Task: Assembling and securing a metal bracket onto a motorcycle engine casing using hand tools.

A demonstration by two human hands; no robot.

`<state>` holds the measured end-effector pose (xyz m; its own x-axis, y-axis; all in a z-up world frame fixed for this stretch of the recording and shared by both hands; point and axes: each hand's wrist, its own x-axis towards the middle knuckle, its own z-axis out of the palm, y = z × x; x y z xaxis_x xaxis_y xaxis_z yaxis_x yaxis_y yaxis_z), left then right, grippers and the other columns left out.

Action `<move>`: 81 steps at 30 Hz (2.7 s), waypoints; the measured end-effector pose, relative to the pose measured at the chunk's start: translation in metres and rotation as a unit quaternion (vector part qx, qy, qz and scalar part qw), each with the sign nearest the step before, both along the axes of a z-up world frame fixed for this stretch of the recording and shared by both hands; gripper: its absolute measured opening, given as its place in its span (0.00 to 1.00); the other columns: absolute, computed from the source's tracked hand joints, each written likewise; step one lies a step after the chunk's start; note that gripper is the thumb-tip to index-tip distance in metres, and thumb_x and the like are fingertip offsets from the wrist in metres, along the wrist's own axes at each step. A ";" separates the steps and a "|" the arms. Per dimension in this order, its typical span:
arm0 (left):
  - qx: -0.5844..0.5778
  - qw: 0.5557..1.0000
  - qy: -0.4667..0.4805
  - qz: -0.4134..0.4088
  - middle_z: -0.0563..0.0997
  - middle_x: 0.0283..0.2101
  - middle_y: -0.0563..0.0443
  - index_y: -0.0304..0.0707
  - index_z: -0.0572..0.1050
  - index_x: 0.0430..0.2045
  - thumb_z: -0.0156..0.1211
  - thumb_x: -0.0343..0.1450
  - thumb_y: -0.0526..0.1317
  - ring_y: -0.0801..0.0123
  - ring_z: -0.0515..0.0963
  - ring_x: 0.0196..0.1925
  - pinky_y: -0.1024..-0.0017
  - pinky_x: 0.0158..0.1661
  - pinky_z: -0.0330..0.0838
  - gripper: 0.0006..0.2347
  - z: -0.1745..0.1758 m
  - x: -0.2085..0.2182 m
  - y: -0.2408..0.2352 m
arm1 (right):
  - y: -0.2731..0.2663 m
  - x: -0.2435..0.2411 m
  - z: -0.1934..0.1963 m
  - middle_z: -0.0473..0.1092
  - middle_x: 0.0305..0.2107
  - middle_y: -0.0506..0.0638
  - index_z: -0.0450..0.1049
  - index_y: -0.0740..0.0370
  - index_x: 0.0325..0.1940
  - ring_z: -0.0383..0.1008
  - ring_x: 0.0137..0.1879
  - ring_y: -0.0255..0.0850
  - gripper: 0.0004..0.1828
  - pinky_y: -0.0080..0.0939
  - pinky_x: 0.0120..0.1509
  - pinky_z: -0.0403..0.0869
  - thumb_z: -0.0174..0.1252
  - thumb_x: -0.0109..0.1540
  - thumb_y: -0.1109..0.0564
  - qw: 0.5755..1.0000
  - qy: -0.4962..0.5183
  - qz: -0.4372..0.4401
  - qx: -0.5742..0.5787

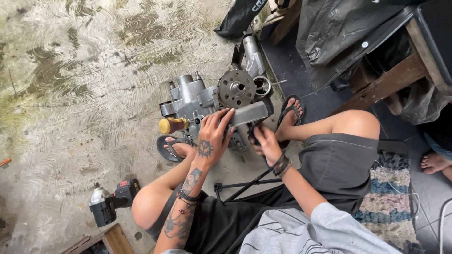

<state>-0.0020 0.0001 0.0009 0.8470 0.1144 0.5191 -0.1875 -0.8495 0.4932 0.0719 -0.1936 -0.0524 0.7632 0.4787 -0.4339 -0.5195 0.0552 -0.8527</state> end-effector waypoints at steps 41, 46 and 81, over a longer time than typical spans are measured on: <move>-0.018 1.000 -0.018 -0.014 0.75 0.54 0.40 0.36 0.70 0.62 0.48 0.79 0.40 0.51 0.76 0.58 0.52 0.58 0.65 0.17 0.010 -0.003 0.003 | -0.044 0.024 0.065 0.76 0.29 0.64 0.76 0.65 0.39 0.79 0.36 0.60 0.27 0.55 0.43 0.76 0.76 0.52 0.42 0.844 -0.455 0.255 -0.125; -0.002 1.000 -0.012 0.004 0.76 0.55 0.42 0.37 0.71 0.61 0.49 0.78 0.42 0.52 0.77 0.57 0.55 0.58 0.66 0.17 0.008 -0.003 0.001 | -0.123 0.080 0.170 0.74 0.41 0.59 0.72 0.64 0.37 0.77 0.49 0.54 0.21 0.50 0.53 0.72 0.77 0.54 0.51 0.722 -0.609 0.008 -0.329; -0.009 0.999 -0.030 0.010 0.76 0.51 0.41 0.38 0.72 0.61 0.40 0.81 0.46 0.52 0.78 0.56 0.52 0.57 0.66 0.19 -0.002 0.000 0.002 | 0.014 0.019 -0.035 0.73 0.28 0.43 0.77 0.51 0.37 0.76 0.38 0.43 0.07 0.44 0.50 0.73 0.70 0.61 0.57 0.807 -0.547 -0.085 -0.207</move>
<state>-0.0022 0.0018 -0.0013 0.8117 0.1419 0.5666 -0.1997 -0.8442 0.4975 0.0912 -0.1796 -0.0876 0.8379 0.3128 0.4474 0.5406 -0.3617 -0.7596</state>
